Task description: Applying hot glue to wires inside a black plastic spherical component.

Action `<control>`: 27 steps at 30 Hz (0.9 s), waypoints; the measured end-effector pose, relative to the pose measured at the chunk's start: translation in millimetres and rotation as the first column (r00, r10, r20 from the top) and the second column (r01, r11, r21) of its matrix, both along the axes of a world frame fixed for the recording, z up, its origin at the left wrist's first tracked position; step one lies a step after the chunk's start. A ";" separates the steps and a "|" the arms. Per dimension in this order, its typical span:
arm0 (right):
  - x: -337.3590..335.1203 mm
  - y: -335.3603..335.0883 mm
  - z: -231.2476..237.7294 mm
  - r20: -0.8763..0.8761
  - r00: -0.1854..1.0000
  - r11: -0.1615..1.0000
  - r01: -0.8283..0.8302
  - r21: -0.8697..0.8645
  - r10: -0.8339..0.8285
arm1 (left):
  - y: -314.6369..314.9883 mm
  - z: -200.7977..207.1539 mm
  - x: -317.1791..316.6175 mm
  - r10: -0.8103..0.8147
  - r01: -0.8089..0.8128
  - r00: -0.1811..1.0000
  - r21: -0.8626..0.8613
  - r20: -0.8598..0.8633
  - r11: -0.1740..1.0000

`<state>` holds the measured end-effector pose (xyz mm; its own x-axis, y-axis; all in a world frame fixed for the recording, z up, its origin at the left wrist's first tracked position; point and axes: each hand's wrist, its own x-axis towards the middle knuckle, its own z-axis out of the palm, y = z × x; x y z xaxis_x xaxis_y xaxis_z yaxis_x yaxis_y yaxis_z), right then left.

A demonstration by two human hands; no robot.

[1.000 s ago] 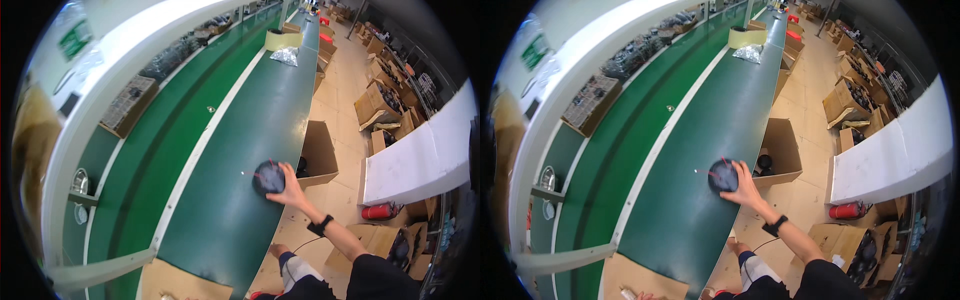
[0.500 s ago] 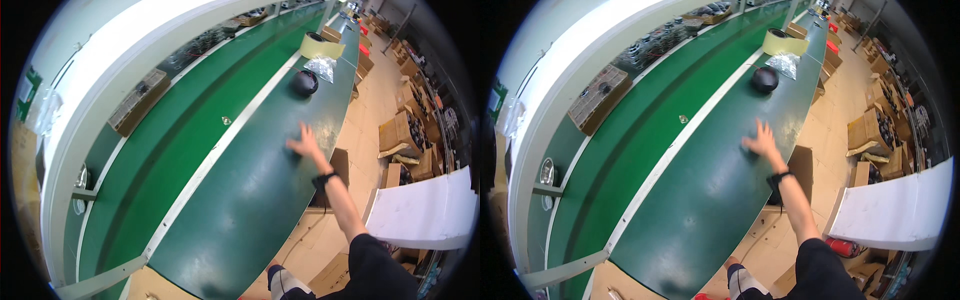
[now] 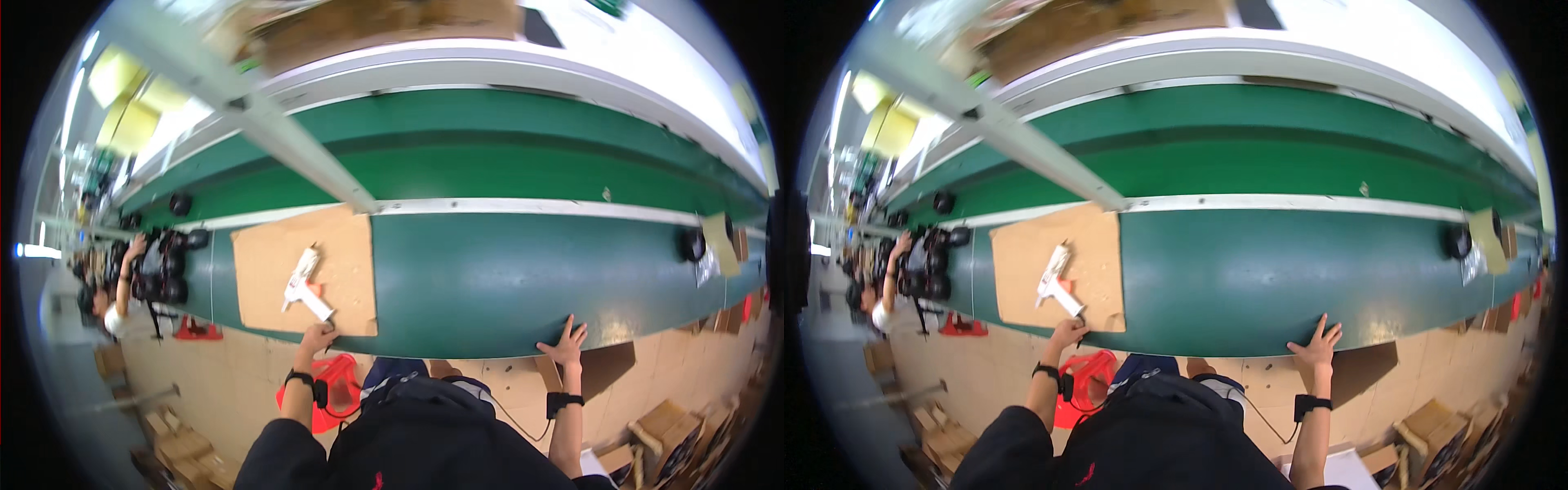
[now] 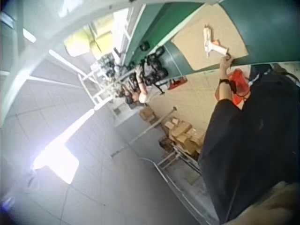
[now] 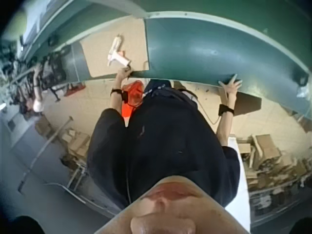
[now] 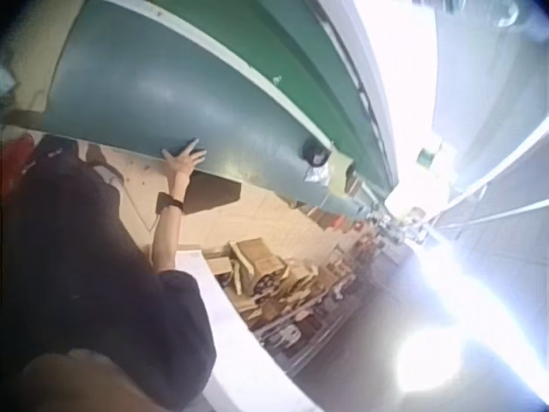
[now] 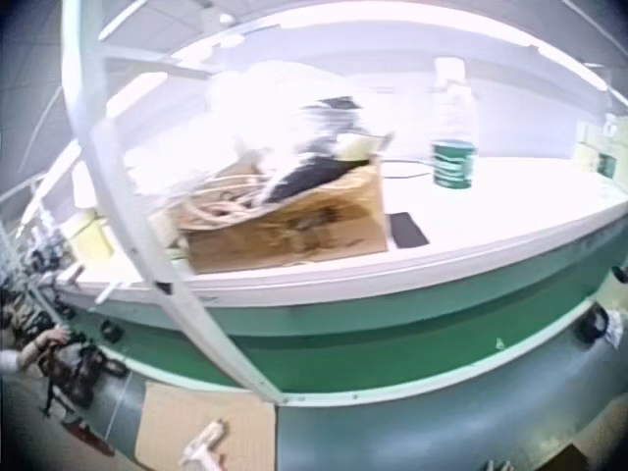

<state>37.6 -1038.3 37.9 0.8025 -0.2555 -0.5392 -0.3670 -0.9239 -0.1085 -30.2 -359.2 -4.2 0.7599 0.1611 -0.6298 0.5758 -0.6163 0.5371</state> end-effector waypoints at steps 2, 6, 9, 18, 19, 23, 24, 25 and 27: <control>-2.7 29.2 0.6 -0.120 0.993 1.000 0.006 0.014 -0.004 | 6.1 11.7 -9.3 0.028 -0.024 0.996 0.051 -0.090 0.998; 3.3 79.3 -27.8 -0.200 0.975 0.989 -0.115 -0.090 0.095 | 25.8 11.6 -7.2 -0.091 0.080 0.978 -0.064 -0.190 0.995; 19.8 107.7 -44.2 -0.288 0.946 0.968 -0.198 -0.157 0.147 | 23.1 16.9 13.8 0.161 -0.236 0.930 -0.203 -0.329 0.950; 21.9 187.4 -30.9 -0.241 0.936 0.913 0.154 -0.378 -0.258 | 27.9 31.1 6.4 0.160 -0.233 0.930 -0.195 -0.332 0.953; 19.9 180.3 -39.6 -0.243 0.937 0.918 0.149 -0.367 -0.250 | 26.5 32.2 6.0 0.119 -0.201 0.929 -0.209 -0.350 0.957; 12.2 169.7 -61.9 -0.147 0.951 0.888 0.189 -0.420 -0.272 | 25.3 38.2 10.2 0.100 -0.195 0.927 -0.236 -0.361 0.952; 11.8 168.8 -59.4 -0.155 0.948 0.875 0.184 -0.449 -0.278 | 26.8 36.2 11.0 0.069 -0.166 0.931 -0.248 -0.358 0.955; 10.5 171.6 -59.9 -0.123 0.961 0.868 0.164 -0.468 -0.248 | 29.5 33.8 11.4 0.069 -0.159 0.936 -0.239 -0.346 0.958; 8.9 187.9 -39.1 -0.134 0.963 0.857 0.137 -0.497 -0.232 | 33.3 23.5 11.5 0.070 -0.158 0.951 -0.276 -0.302 0.948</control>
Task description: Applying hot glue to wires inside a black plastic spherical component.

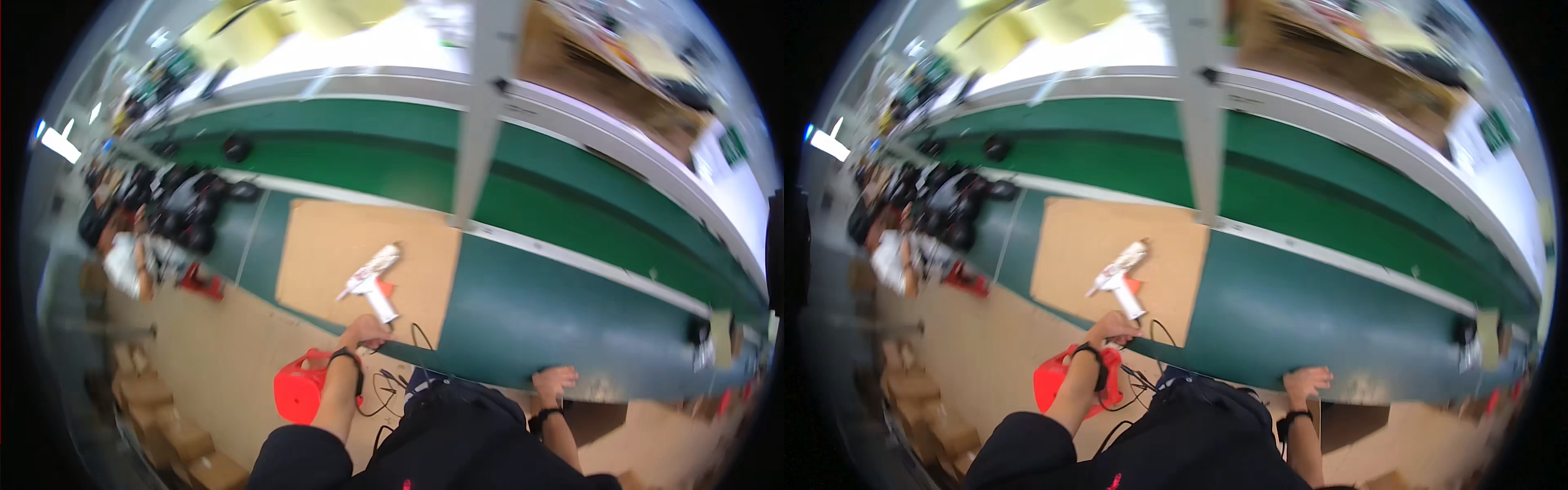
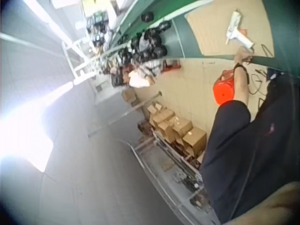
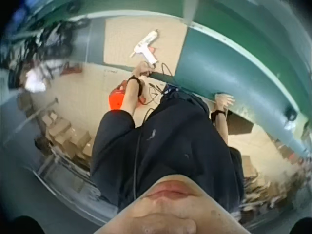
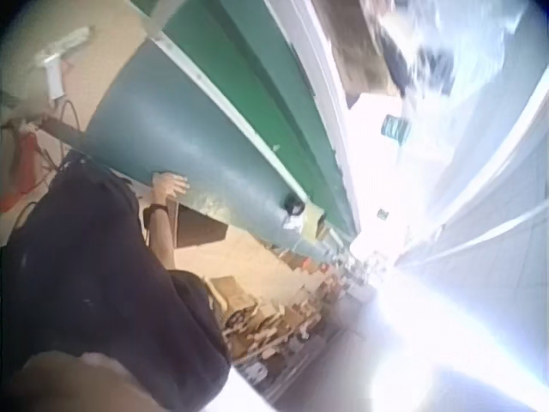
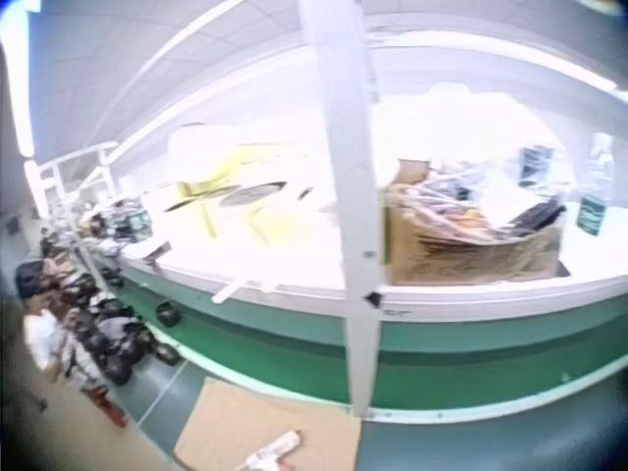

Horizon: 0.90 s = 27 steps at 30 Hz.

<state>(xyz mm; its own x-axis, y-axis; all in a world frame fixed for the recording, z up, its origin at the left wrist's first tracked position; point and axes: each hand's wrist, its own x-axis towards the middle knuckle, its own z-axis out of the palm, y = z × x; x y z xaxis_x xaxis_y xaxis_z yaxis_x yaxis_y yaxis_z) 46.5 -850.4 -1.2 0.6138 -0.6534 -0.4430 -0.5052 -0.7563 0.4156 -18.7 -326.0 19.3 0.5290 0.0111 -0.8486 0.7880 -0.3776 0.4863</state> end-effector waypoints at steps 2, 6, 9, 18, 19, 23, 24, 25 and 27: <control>8.1 7.2 16.1 -0.013 1.000 1.000 0.025 0.018 -0.025 | 0.8 -1.2 3.8 0.021 -0.018 0.999 -0.051 0.046 0.999; 16.4 12.5 15.8 0.001 0.999 0.997 0.034 0.076 -0.035 | 9.2 -9.6 -0.5 0.031 -0.031 1.000 -0.010 0.004 0.999; 16.4 9.0 1.6 -0.059 0.998 1.000 -0.002 0.010 0.002 | 13.0 -23.7 -3.0 0.045 -0.045 0.998 0.003 -0.045 0.999; 9.3 4.4 2.2 -0.057 0.998 1.000 -0.004 -0.024 0.003 | -0.6 -17.1 2.3 -0.010 0.015 0.999 0.108 -0.049 0.994; 8.2 4.4 -0.6 -0.071 0.997 0.999 -0.025 -0.044 0.022 | -0.5 -18.5 2.5 -0.023 0.028 0.998 0.101 -0.051 0.994; 10.7 8.7 3.9 -0.113 0.993 0.999 -0.029 -0.019 0.027 | 10.5 -20.6 -0.9 -0.022 0.027 0.997 0.071 -0.069 0.997; 10.9 8.4 4.3 -0.110 0.993 0.999 -0.036 -0.015 0.034 | 10.1 -20.6 -0.2 -0.017 0.022 0.997 0.069 -0.073 0.997; 8.6 5.4 5.0 -0.113 0.993 1.000 -0.020 -0.022 0.017 | 9.2 -20.9 -1.1 -0.012 0.017 0.997 0.068 -0.079 0.998; 7.2 6.3 2.9 -0.114 0.993 1.000 -0.021 -0.011 0.019 | 9.0 -21.4 -1.4 -0.007 0.009 0.999 0.032 -0.045 0.999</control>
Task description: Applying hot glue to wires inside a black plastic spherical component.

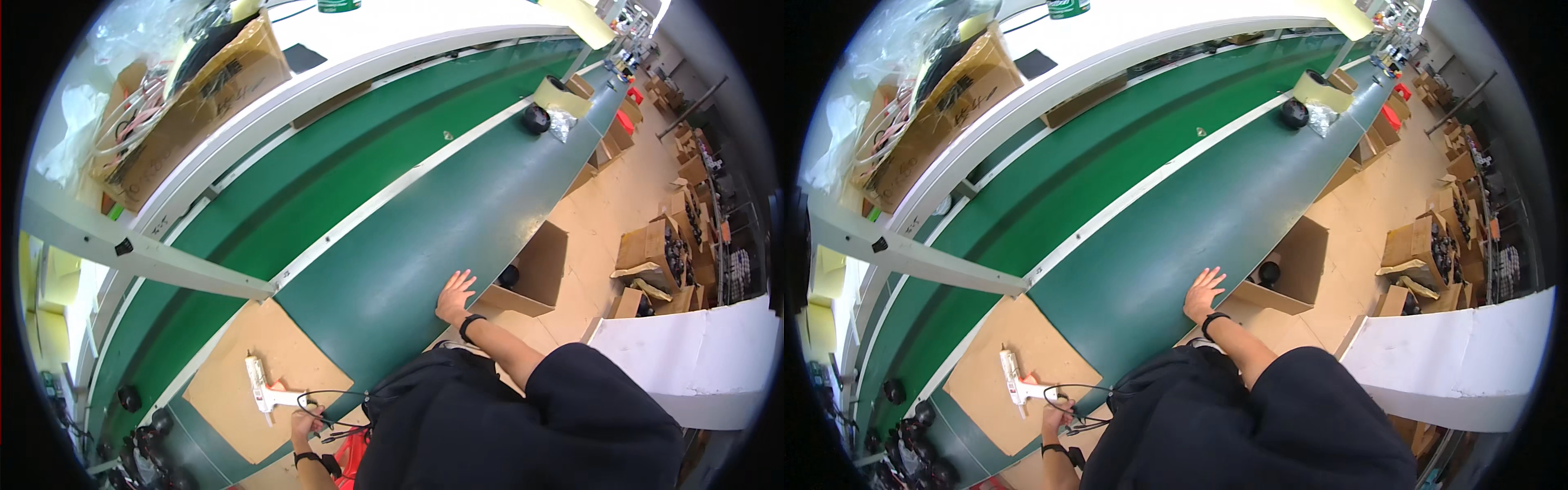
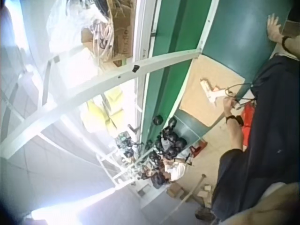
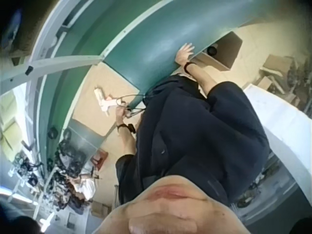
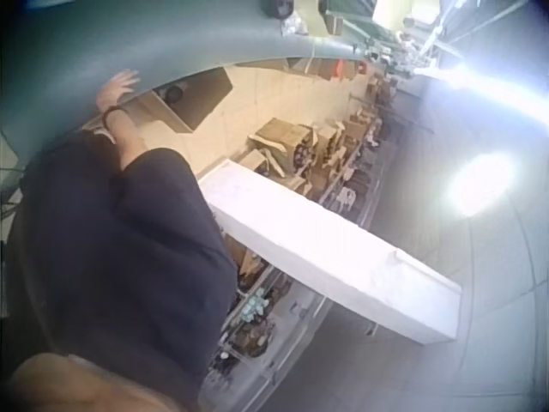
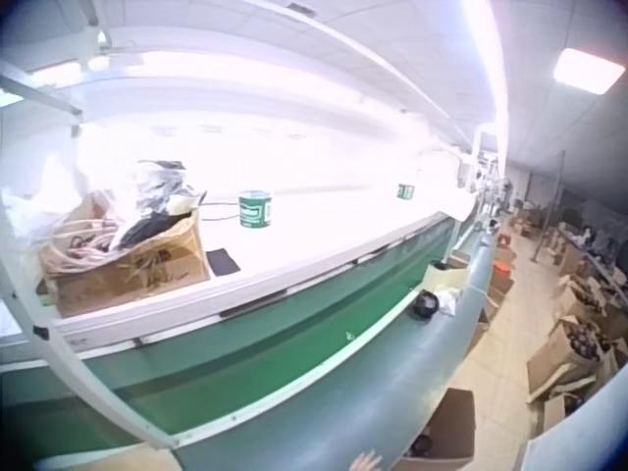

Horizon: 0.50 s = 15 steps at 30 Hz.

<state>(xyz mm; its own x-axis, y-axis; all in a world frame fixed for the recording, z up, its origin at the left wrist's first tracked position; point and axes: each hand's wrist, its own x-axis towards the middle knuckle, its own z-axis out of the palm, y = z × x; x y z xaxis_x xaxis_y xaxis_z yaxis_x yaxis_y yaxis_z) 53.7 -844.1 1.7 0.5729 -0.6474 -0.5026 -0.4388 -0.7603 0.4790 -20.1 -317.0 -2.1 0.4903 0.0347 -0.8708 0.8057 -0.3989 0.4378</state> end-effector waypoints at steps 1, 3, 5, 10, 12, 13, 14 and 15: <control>-1.3 -5.2 -1.1 0.003 1.000 1.000 0.003 -0.019 -0.003 | -4.2 -0.9 1.1 0.007 -0.007 1.000 0.008 -0.009 1.000; -0.7 -8.2 -0.9 0.011 1.000 0.999 -0.021 -0.048 0.022 | -4.7 -0.7 3.3 0.037 -0.037 0.999 -0.017 0.002 0.999; 6.8 -2.0 3.9 -0.012 0.999 0.998 -0.048 -0.028 0.048 | 8.1 -3.7 -0.5 0.065 -0.066 0.998 -0.053 -0.014 0.996; 14.1 -9.0 -4.1 -0.073 0.997 0.997 -0.037 -0.064 0.032 | 2.6 -10.9 9.8 0.080 -0.074 0.995 -0.111 0.057 0.991; 11.0 -1.7 2.4 -0.018 0.996 0.995 -0.088 -0.037 0.088 | 7.6 -13.1 1.0 0.150 -0.146 0.985 -0.043 0.086 0.988; 12.4 2.4 8.7 -0.006 0.998 0.998 -0.067 -0.020 0.067 | 9.3 -14.1 -5.7 0.170 -0.163 0.976 -0.059 0.135 0.985; 14.2 4.2 13.2 0.008 0.999 0.999 -0.049 0.000 0.049 | 6.9 -12.7 -8.3 0.182 -0.171 0.971 -0.080 0.158 0.982; 12.9 4.5 20.5 0.029 0.997 0.997 -0.072 -0.001 0.072 | 1.3 -10.8 -9.0 0.202 -0.194 0.964 -0.066 0.173 0.979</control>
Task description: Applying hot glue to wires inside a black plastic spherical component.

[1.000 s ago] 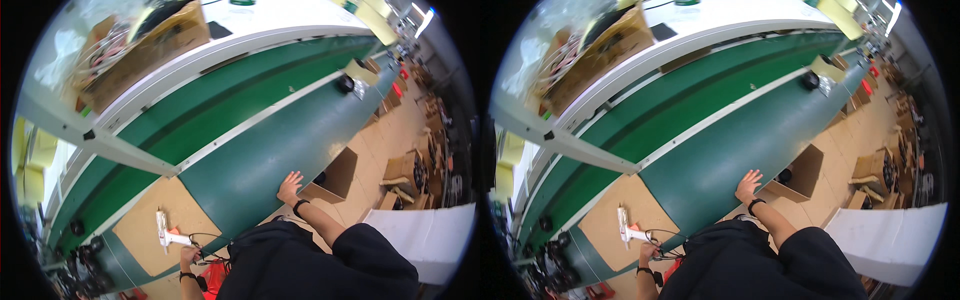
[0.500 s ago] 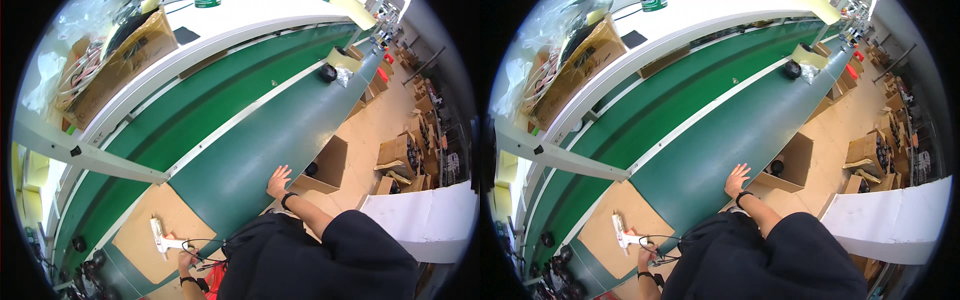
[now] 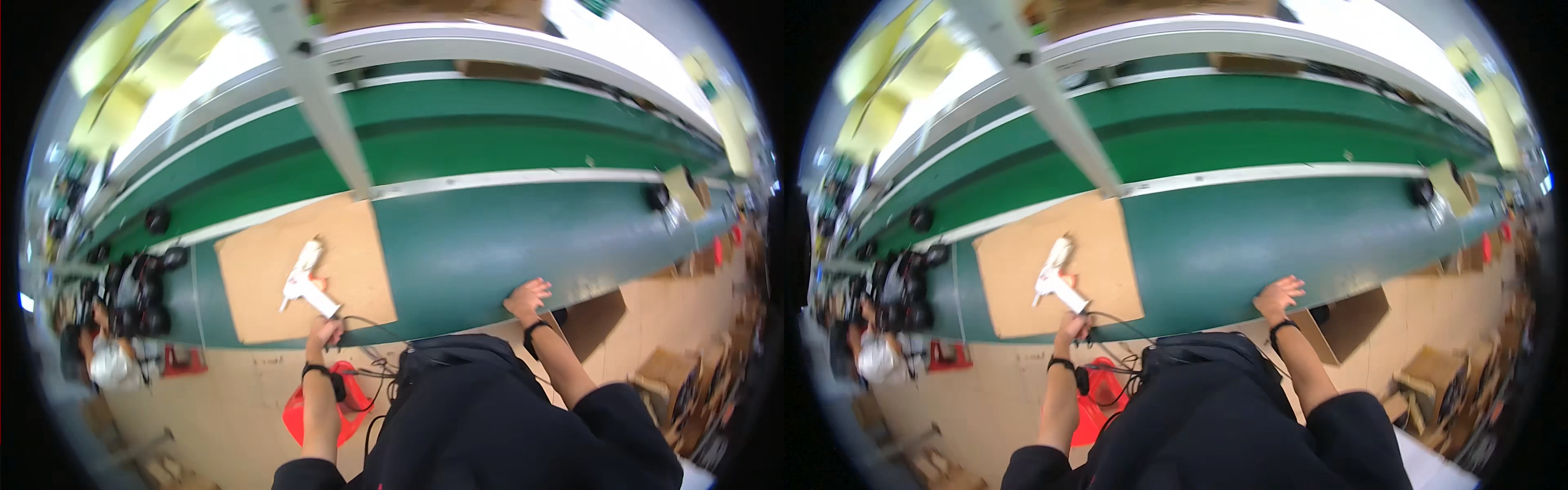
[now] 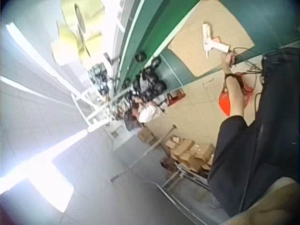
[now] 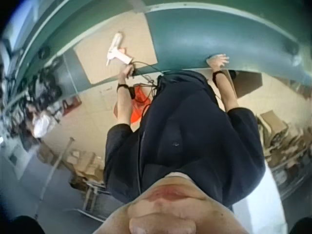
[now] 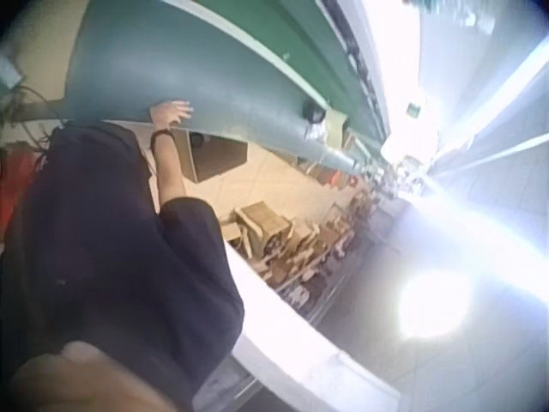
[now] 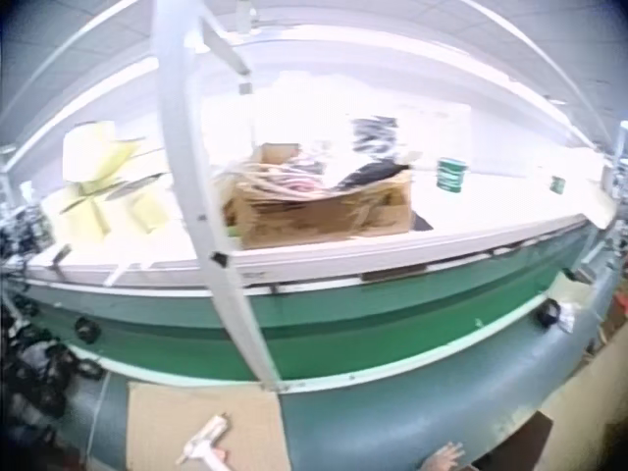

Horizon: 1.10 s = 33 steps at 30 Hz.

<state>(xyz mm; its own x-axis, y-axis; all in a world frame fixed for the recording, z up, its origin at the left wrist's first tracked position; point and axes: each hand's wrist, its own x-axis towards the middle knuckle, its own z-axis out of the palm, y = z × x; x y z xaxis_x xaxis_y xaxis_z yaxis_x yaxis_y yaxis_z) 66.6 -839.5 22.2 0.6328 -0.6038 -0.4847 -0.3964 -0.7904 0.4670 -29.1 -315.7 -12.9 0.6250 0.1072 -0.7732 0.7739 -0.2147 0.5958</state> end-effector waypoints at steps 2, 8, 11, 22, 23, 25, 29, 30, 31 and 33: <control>-14.1 -15.2 -19.4 0.009 0.974 0.972 -0.227 -0.055 0.228 | -1.1 2.0 -3.3 0.046 -0.049 0.990 -0.025 -0.130 0.998; -14.4 -10.3 -7.4 0.015 0.994 0.991 0.108 0.075 -0.109 | -13.4 18.3 -0.7 0.022 -0.018 0.994 0.041 -0.107 0.999; -7.7 -10.8 -18.1 0.009 0.996 0.994 0.086 0.069 -0.087 | -9.3 18.3 -7.3 0.043 -0.041 0.996 0.028 -0.072 0.999; -7.4 3.3 13.6 -0.146 0.989 0.995 -0.020 0.102 0.034 | -10.0 23.8 -0.8 0.056 -0.053 0.996 0.041 -0.074 0.998; -6.4 6.7 20.6 -0.142 0.989 0.995 -0.024 0.101 0.038 | -11.6 25.0 -0.1 0.053 -0.051 0.997 0.040 -0.064 0.998; -9.4 15.8 37.5 -0.138 0.990 0.994 -0.007 0.114 0.023 | -15.1 26.6 -0.9 0.046 -0.044 0.997 0.039 -0.053 0.998; -9.4 7.4 32.2 -0.142 0.990 0.994 -0.006 0.110 0.022 | -17.8 28.9 -1.1 0.049 -0.048 0.998 0.007 -0.033 0.999; -8.7 3.2 25.6 -0.139 0.989 0.994 -0.027 0.102 0.041 | -18.7 27.0 -3.1 0.056 -0.056 0.998 0.010 -0.037 0.998; -7.4 -0.2 19.5 -0.137 0.989 0.995 -0.049 0.090 0.061 | -19.6 23.7 -3.7 0.057 -0.057 0.997 0.001 -0.042 0.998; -3.5 -3.0 4.9 -0.108 0.994 0.998 -0.012 0.067 0.019 | -19.5 19.6 -3.3 0.037 -0.035 0.998 0.039 -0.049 0.999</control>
